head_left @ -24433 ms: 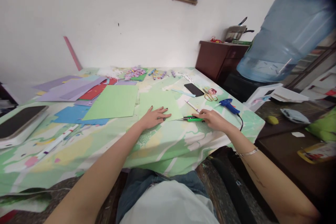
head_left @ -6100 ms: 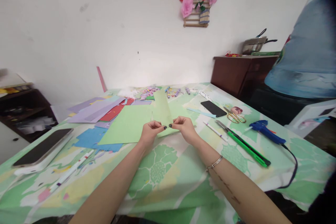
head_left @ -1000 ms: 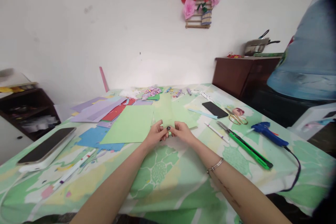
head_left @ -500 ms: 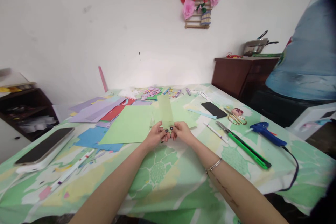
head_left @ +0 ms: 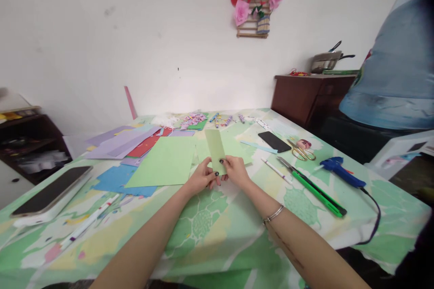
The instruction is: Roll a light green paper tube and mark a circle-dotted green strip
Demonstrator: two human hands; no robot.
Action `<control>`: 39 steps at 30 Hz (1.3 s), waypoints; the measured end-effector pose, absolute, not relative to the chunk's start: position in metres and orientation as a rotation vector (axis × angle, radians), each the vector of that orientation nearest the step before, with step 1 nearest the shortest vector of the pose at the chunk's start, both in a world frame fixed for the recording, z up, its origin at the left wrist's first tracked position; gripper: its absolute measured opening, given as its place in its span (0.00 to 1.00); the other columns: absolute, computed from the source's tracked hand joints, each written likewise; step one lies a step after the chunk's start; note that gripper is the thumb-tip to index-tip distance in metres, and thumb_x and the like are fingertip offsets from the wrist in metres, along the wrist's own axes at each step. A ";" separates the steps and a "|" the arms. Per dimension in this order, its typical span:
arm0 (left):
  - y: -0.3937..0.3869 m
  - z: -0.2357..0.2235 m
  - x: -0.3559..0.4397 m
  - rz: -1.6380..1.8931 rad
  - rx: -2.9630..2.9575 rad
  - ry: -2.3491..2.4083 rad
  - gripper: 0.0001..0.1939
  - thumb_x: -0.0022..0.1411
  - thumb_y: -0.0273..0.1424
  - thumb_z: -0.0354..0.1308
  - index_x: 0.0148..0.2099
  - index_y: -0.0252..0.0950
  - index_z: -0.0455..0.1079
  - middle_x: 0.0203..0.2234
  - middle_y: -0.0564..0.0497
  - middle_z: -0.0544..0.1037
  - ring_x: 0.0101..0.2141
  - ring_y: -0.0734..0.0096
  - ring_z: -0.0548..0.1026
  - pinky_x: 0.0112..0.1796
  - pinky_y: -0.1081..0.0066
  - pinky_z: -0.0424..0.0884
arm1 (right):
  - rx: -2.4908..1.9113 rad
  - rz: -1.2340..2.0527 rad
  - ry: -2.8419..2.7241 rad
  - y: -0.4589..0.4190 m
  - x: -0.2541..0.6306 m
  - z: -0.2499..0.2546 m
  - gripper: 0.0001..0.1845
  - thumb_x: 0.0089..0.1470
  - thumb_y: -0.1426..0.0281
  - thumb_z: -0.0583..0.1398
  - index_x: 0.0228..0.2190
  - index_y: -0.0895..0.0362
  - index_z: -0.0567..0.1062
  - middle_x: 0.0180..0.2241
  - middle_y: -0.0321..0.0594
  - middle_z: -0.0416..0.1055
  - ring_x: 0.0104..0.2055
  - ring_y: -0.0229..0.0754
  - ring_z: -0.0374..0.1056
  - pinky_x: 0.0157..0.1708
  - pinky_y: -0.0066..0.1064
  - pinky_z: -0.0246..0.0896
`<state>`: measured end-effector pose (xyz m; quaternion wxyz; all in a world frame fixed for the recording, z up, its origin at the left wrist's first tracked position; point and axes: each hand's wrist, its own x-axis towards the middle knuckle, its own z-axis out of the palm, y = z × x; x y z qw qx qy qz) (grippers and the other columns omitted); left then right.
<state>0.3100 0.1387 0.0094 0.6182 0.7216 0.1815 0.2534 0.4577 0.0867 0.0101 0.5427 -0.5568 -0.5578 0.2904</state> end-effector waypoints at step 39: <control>0.145 0.014 0.313 0.941 1.662 0.691 0.17 0.47 0.27 0.56 0.39 0.37 0.55 0.11 0.62 0.70 0.11 0.74 0.68 0.12 0.80 0.56 | -1.388 0.730 -1.531 0.086 0.451 0.015 0.11 0.43 0.71 0.53 0.13 0.57 0.64 0.14 0.35 0.70 0.15 0.34 0.65 0.17 0.23 0.57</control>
